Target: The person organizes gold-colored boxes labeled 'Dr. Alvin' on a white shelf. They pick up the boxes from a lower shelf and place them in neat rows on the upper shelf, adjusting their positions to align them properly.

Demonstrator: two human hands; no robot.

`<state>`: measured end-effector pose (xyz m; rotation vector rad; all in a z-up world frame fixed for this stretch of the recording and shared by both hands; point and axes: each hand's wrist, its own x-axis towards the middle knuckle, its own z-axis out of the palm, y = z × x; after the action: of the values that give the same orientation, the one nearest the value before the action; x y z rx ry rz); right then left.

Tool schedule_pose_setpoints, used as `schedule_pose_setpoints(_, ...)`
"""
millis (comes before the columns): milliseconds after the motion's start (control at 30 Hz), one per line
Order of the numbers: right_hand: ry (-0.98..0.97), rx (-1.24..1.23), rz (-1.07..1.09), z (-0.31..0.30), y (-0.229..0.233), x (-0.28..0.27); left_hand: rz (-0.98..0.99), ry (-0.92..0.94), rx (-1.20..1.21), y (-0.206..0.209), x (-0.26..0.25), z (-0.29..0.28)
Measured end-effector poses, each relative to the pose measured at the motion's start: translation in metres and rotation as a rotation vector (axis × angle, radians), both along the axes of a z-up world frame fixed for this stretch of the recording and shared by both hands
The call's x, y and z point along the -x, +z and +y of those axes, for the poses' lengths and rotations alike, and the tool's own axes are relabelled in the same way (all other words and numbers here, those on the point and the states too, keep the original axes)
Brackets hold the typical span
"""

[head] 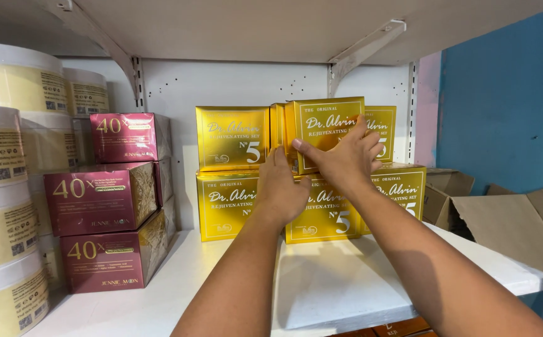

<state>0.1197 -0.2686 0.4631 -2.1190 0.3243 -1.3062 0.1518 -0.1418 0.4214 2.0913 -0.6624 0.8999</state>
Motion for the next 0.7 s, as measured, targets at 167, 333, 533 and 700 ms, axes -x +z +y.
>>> schedule_pose_setpoints(167,0.057,0.098,-0.234,-0.04,-0.006,-0.046,0.034,-0.068,0.124,0.002,0.004,0.004)
schedule_pose_setpoints(333,0.44,-0.094,-0.108,-0.029,0.008,-0.001,0.004,-0.085,0.163,0.0,-0.006,0.006)
schedule_pose_setpoints(533,0.703,-0.128,-0.027,-0.036,0.007,-0.004,0.101,-0.122,0.273,0.004,0.001,0.007)
schedule_pose_setpoints(700,0.79,-0.126,-0.04,-0.04,0.006,-0.005,0.141,-0.119,0.27,0.006,-0.002,0.01)
